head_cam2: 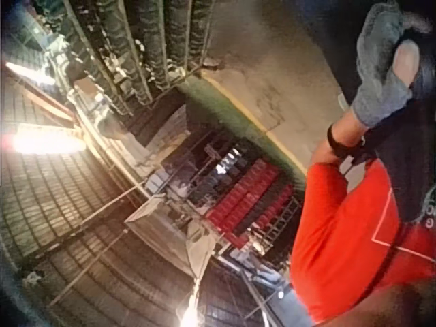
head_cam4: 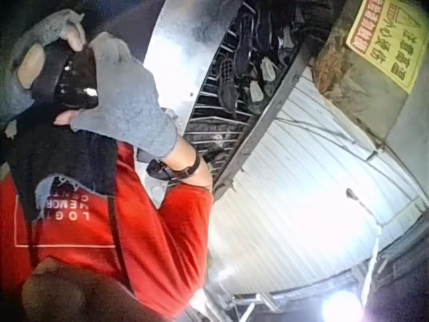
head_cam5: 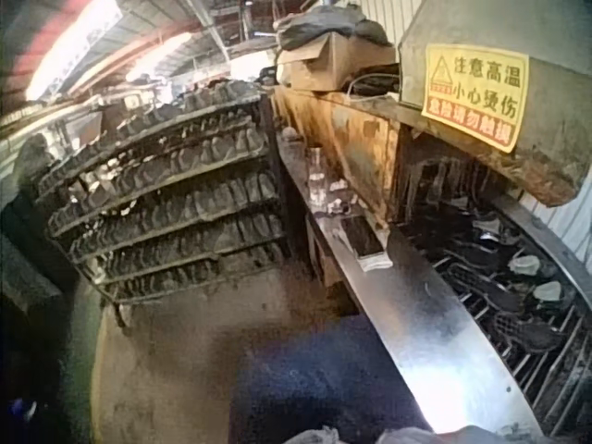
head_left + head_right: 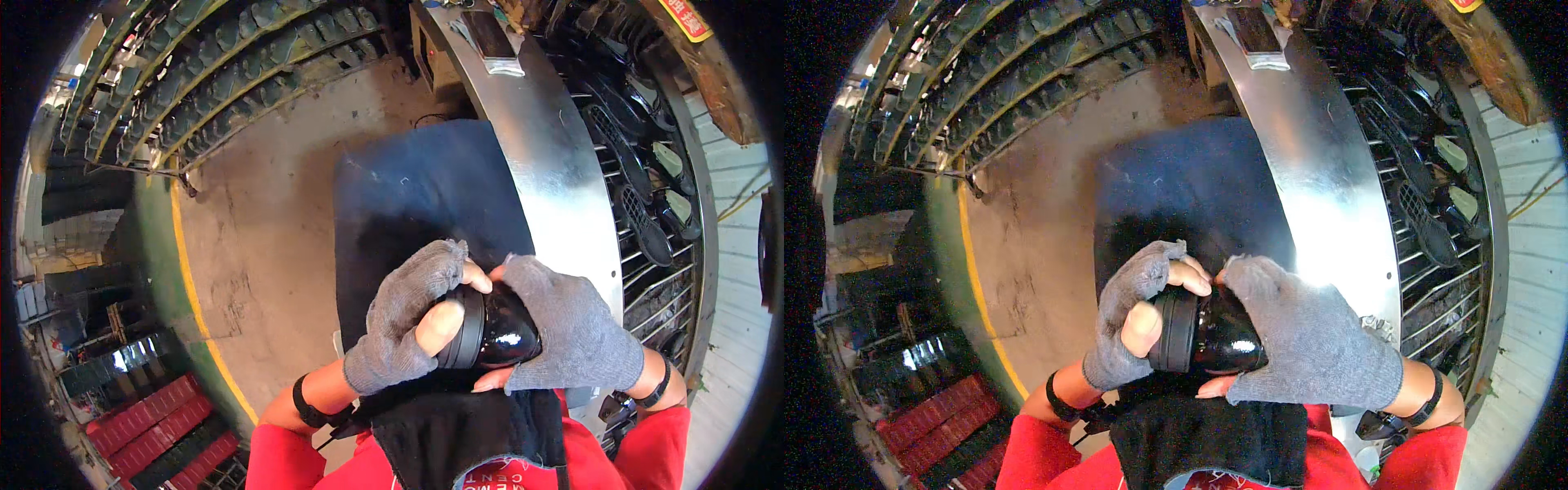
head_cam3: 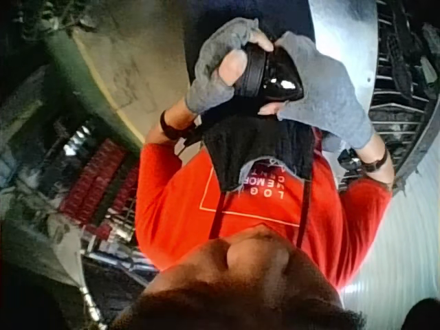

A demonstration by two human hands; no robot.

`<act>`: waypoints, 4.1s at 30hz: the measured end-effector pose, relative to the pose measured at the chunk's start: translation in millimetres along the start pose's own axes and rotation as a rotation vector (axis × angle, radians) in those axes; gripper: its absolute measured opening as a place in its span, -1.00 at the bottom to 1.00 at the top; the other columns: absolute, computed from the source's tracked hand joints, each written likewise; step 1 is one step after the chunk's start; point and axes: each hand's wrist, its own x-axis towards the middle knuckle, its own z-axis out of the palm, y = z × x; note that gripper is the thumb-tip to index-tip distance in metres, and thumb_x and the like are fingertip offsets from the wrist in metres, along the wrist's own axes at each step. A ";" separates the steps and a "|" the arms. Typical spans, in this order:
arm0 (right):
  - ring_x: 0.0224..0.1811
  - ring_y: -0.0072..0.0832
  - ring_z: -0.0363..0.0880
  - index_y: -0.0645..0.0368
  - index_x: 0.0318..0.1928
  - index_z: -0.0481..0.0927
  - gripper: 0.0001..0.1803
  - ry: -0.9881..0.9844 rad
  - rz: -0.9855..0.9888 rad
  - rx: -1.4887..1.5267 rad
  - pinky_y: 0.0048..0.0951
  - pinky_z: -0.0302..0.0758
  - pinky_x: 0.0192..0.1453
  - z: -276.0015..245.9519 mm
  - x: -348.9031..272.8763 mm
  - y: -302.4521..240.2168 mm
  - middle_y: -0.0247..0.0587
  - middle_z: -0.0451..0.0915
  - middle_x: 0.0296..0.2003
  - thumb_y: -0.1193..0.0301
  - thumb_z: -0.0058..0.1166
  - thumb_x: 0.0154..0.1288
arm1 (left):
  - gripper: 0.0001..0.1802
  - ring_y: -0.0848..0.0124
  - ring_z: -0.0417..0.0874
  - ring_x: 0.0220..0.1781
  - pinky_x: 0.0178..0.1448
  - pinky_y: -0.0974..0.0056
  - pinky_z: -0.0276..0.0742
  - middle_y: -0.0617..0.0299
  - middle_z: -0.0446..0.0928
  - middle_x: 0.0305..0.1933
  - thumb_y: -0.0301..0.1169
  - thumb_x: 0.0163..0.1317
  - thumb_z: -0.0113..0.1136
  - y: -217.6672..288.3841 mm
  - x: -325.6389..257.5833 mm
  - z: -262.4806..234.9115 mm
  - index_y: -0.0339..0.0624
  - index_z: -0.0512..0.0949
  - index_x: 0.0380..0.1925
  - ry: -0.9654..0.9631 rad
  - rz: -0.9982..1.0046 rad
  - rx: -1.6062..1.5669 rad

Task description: Polishing and inspecting black leather loafers at a shoe manufacturing station.

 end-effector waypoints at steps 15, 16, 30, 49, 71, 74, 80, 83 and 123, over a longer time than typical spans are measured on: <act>-0.41 -0.05 0.63 0.29 -0.02 0.60 -0.05 -0.052 -0.328 -0.281 -0.06 0.55 -0.36 6.5 11.4 -1.7 -0.02 0.57 -0.37 -0.41 0.37 0.00 | -0.64 0.27 0.49 -0.20 0.16 0.16 0.42 0.14 0.50 -0.31 -0.26 0.63 -0.06 -9.9 -0.6 6.1 -0.30 0.46 -0.31 -0.008 -0.004 -0.279; -0.41 -0.05 0.63 0.29 -0.02 0.60 -0.05 -0.067 -0.335 -0.272 -0.06 0.55 -0.36 2.4 19.0 -0.9 -0.02 0.57 -0.37 -0.41 0.37 0.00 | -0.65 0.32 0.48 -0.19 0.17 0.19 0.42 0.18 0.49 -0.29 -0.24 0.65 -0.07 -11.4 1.0 3.8 -0.29 0.46 -0.27 -0.003 0.005 -0.262; -0.19 -0.10 0.68 0.24 -0.45 0.72 -0.01 0.176 -0.814 0.270 -0.18 0.55 0.03 -29.2 101.5 -10.9 -0.02 0.71 -0.36 -0.55 -0.12 0.26 | -0.75 0.25 0.51 0.04 0.35 0.14 0.37 0.08 0.49 0.01 -0.38 0.46 0.17 11.5 18.0 -34.4 -0.28 0.52 0.02 0.428 0.186 0.219; -0.23 -0.65 0.39 0.16 0.00 0.55 -0.65 0.100 0.189 0.971 -0.52 0.40 -0.10 90.2 17.0 47.8 -0.41 0.39 -0.28 0.15 0.28 0.50 | 0.21 0.17 0.75 0.04 0.18 0.05 0.73 -0.02 0.69 0.09 0.68 0.21 -0.14 -99.0 -9.9 -32.1 -0.35 0.53 0.25 0.375 -0.474 -0.861; 0.32 -0.12 0.63 0.25 0.58 0.31 -0.06 0.415 -0.316 0.412 -0.25 0.47 0.43 10.3 71.5 -13.3 0.13 0.54 0.38 0.29 0.42 0.24 | -0.14 0.13 0.52 0.47 0.55 0.02 0.47 0.02 0.44 0.49 0.21 0.55 0.08 -11.9 -29.4 7.0 -0.18 0.24 0.56 0.474 -0.281 -0.135; 0.19 -0.25 0.66 0.28 0.53 0.38 -0.10 0.442 -0.352 0.327 -0.31 0.51 0.34 10.3 72.1 -16.3 0.01 0.63 0.25 0.17 0.39 0.27 | -0.17 0.14 0.51 0.48 0.58 0.03 0.43 0.02 0.42 0.50 0.11 0.56 0.14 0.8 -24.8 6.3 -0.17 0.19 0.59 0.456 -0.284 -0.224; 0.28 -0.13 0.64 0.22 0.56 0.29 -0.06 0.427 0.009 1.212 -0.19 0.53 0.44 96.0 52.5 41.0 0.02 0.34 0.51 -0.05 0.33 0.38 | -0.14 0.24 0.56 0.37 0.50 0.14 0.40 0.02 0.54 0.33 0.11 0.53 0.14 30.0 2.4 -31.2 -0.42 0.27 0.50 0.339 -0.128 0.108; 0.27 -0.28 0.67 0.21 0.53 0.32 -0.12 0.071 0.166 1.653 -0.21 0.74 0.25 70.2 53.7 47.1 0.00 0.55 0.36 -0.16 0.15 0.49 | -0.25 0.29 0.61 0.29 0.44 0.19 0.46 0.06 0.60 0.22 0.08 0.59 0.04 31.0 34.7 -31.8 -0.39 0.36 0.44 0.323 0.011 -0.077; 0.01 -0.53 0.67 0.25 0.29 0.58 -0.51 0.433 0.309 1.503 -0.48 0.60 0.16 86.6 107.4 101.0 -0.24 0.69 0.05 0.17 0.14 0.54 | -0.16 0.27 0.28 0.60 0.66 0.19 0.17 0.05 0.27 0.61 0.16 0.68 -0.24 -105.6 25.1 -9.8 -0.26 0.08 0.66 0.250 -0.495 -0.360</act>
